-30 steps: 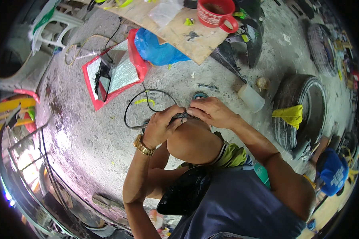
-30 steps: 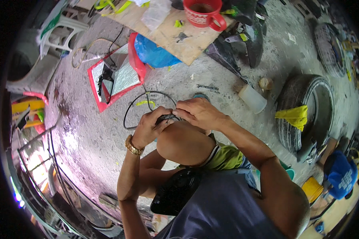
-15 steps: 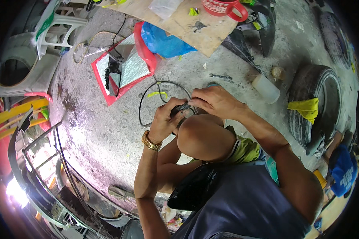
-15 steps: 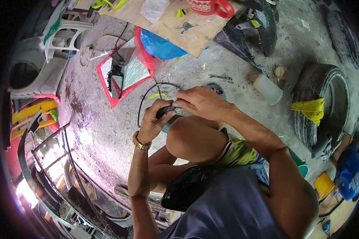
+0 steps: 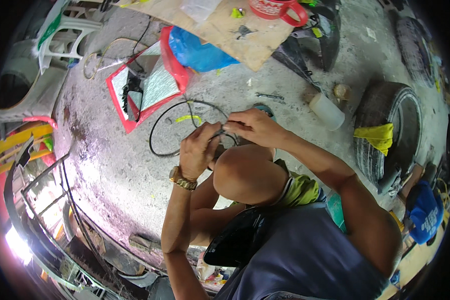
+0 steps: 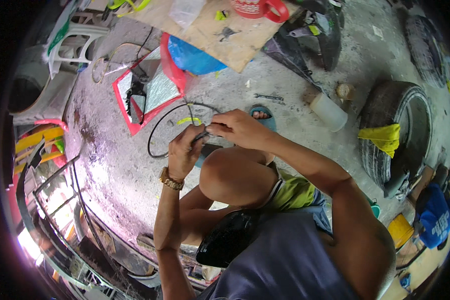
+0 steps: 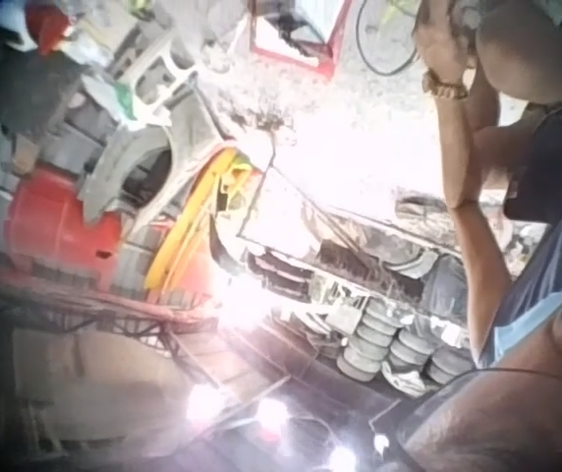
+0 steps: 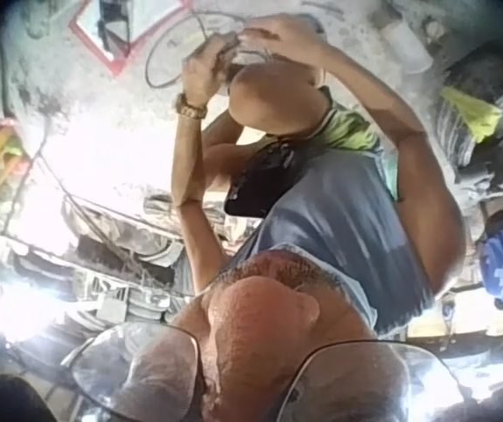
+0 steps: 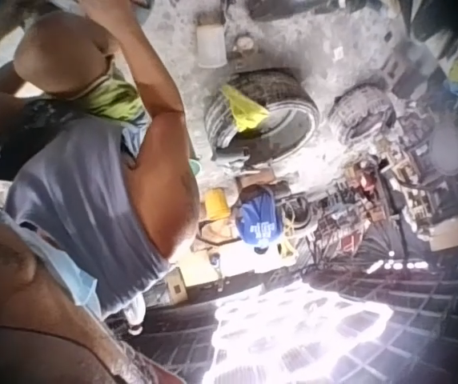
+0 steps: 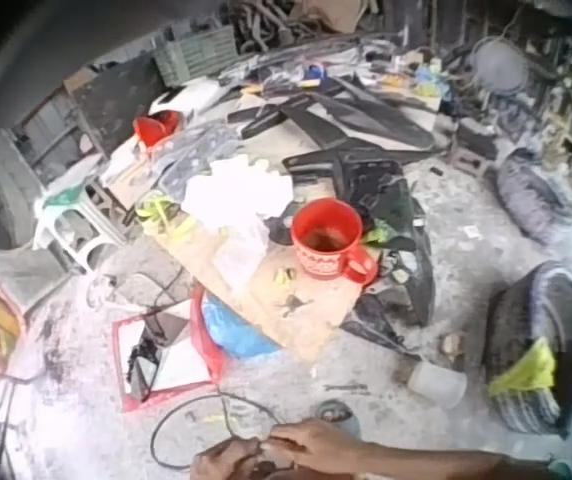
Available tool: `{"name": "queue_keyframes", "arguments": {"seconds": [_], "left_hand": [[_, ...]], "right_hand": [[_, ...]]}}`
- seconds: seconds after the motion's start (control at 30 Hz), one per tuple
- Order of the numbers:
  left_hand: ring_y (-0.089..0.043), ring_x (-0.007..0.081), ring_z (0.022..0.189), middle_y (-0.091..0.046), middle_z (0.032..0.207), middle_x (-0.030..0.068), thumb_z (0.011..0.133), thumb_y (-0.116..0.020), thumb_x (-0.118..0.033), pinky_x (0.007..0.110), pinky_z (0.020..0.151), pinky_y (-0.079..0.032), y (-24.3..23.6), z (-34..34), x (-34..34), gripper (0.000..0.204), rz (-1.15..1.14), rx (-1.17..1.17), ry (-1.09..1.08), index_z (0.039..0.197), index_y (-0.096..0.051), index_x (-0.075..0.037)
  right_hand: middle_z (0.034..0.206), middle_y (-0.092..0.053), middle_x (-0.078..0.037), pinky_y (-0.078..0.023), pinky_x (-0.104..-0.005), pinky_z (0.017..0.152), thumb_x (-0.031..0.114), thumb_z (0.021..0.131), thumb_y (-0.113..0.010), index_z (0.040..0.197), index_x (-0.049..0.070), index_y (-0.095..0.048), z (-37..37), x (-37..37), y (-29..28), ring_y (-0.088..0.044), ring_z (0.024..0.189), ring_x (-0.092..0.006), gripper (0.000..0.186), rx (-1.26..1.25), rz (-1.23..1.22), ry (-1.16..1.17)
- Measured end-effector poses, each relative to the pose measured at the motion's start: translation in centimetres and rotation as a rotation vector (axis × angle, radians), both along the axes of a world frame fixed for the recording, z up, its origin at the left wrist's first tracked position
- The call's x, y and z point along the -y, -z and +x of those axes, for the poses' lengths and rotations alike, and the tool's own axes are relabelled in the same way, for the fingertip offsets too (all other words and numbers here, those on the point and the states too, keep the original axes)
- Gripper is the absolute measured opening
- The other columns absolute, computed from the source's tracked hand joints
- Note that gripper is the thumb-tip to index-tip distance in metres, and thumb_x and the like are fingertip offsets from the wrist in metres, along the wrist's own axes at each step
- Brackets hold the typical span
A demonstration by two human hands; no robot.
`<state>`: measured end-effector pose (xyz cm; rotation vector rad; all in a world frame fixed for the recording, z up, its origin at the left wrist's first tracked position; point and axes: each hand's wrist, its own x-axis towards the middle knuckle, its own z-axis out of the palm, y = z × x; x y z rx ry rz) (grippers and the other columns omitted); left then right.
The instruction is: Repairing and reassembling an automotive side mirror assembly using a soldering iron and screwdriver.
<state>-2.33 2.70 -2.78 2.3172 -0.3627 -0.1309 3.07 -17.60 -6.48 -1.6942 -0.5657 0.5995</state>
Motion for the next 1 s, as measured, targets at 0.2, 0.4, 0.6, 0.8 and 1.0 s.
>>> {"name": "queue_keyframes", "arguments": {"seconds": [0.2, 0.4, 0.6, 0.8, 1.0], "left_hand": [[-0.042, 0.0063, 0.060, -0.048, 0.075, -0.0030, 0.094, -0.061, -0.012, 0.022, 0.053, -0.036, 2.8, -0.4, -3.4, 0.036, -0.225, -0.231, -0.102, 0.129, -0.052, -0.009], [-0.049, 0.0230, 0.113, -0.040, 0.141, 0.0151, 0.095, -0.057, -0.011, 0.031, 0.093, -0.041, 3.0, 0.2, -3.6, 0.065, -0.457, -0.749, -0.206, 0.150, -0.023, -0.007], [-0.041, 0.0076, 0.069, -0.044, 0.100, 0.0014, 0.100, -0.051, -0.017, 0.022, 0.057, -0.038, 1.2, -0.8, -3.8, 0.039, -0.768, -0.647, -0.352, 0.136, -0.035, -0.014], [-0.034, 0.0039, 0.055, -0.044, 0.074, -0.0015, 0.102, -0.048, -0.029, 0.018, 0.046, -0.028, 0.4, 0.3, -4.2, 0.021, -0.949, -0.565, -0.380, 0.118, -0.042, -0.016], [-0.033, 0.0039, 0.051, -0.048, 0.074, 0.0010, 0.101, -0.047, -0.036, 0.017, 0.041, -0.024, -0.7, 0.2, -4.9, 0.020, -1.241, -0.699, -0.482, 0.109, -0.051, -0.019]], "right_hand": [[0.076, -0.066, -0.013, -0.051, -0.0407, 0.068, 0.041, 0.089, -0.060, 0.112, 0.008, -0.062, 4.9, 2.4, 11.9, -0.061, 0.070, -0.0348, 0.040, -0.384, -0.367, 0.348], [0.134, -0.046, -0.014, -0.047, -0.0482, 0.093, 0.015, 0.090, -0.056, 0.126, 0.010, -0.049, 0.1, 10.6, 30.9, -0.050, 0.119, -0.0312, 0.037, 0.351, -1.255, 0.178], [0.125, -0.051, -0.011, -0.045, -0.0457, 0.093, 0.008, 0.089, -0.053, 0.124, 0.010, -0.050, 1.0, 9.2, 31.1, -0.050, 0.117, -0.0283, 0.035, 0.398, -1.225, -0.085], [0.083, -0.065, -0.021, -0.052, -0.0472, 0.073, 0.011, 0.091, -0.048, 0.123, 0.005, -0.047, 0.7, 8.2, 27.2, -0.065, 0.082, -0.0398, 0.033, 0.283, -0.715, -0.033], [0.096, -0.062, -0.019, -0.049, -0.0473, 0.076, -0.001, 0.084, -0.050, 0.126, 0.005, -0.052, 1.1, -1.7, 4.4, -0.061, 0.088, -0.0401, 0.042, 0.531, -0.173, 0.109]]}}
